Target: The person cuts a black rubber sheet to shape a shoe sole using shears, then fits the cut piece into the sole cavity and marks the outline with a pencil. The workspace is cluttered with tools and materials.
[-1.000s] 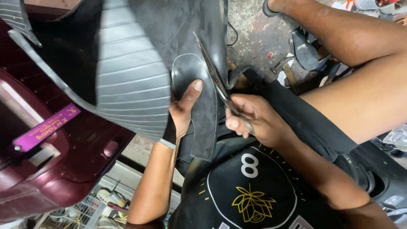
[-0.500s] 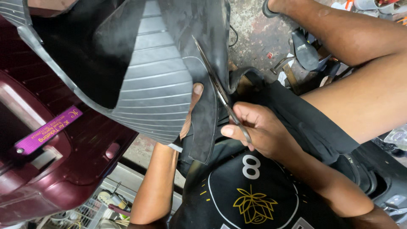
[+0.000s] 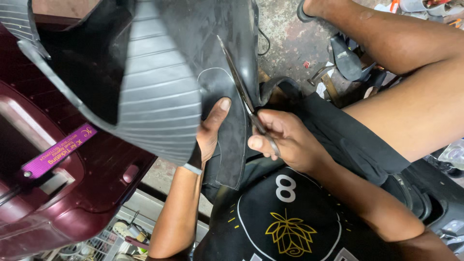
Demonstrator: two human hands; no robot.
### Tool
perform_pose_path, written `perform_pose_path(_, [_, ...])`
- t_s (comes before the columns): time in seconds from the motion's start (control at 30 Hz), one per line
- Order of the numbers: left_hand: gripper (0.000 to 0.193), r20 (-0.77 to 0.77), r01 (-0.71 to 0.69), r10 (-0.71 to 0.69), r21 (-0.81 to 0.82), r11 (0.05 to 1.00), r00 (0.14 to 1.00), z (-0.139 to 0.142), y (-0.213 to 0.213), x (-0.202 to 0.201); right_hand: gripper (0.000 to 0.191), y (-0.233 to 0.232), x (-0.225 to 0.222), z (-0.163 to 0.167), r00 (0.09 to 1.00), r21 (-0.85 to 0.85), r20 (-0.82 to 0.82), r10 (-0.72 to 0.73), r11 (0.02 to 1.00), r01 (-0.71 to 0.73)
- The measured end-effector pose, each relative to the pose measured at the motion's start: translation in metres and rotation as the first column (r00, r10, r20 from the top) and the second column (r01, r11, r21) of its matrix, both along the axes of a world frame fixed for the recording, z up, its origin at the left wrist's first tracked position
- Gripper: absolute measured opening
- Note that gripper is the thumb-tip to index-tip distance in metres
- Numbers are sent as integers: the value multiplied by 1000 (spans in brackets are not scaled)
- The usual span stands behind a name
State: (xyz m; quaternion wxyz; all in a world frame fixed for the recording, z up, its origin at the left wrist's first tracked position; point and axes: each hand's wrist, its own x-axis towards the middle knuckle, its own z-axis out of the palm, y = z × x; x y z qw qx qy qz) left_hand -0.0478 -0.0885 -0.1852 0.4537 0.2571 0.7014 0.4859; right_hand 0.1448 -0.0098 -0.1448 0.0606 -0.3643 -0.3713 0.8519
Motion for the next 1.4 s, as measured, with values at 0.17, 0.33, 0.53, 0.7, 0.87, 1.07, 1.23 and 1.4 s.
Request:
perform_pose_path(0.17, [25, 146, -61, 64, -26, 998, 987, -10, 0, 0, 19, -6, -2, 10, 998, -30, 56, -21, 999, 23])
perform_pose_path(0.33, [18, -89, 58, -69, -116, 992, 994, -7, 0, -4, 23, -9, -2, 16, 990, 20, 143, 2, 1000, -5])
perform_pose_path(0.53, [14, -37, 69, -71, -64, 996, 997, 0, 5, -6, 25, -9, -1, 10, 986, 4, 162, 35, 999, -36])
perform_pose_path(0.7, [25, 244, -30, 23, 26, 999, 970, 9, 11, -7, 16, 0, -2, -1, 1000, -10, -4, 9, 1000, -9])
perform_pose_path(0.87, [28, 30, 42, -40, -66, 997, 999, 13, 8, -7, 20, 4, -6, 2, 997, -1, -65, -52, 999, 52])
perform_pose_path(1.07, [23, 43, 88, -85, -68, 994, 995, 1, -3, -8, 24, -7, -5, 16, 996, -58, 62, -67, 996, 70])
perform_pose_path(1.23, [25, -2, 76, -76, -20, 997, 997, -5, -11, -14, 26, -9, -3, 25, 984, -6, 177, -4, 1000, 5])
perform_pose_path(1.4, [28, -65, 110, -110, -17, 994, 992, 8, -7, -20, 31, -6, -3, 32, 970, 26, 243, 20, 999, -27])
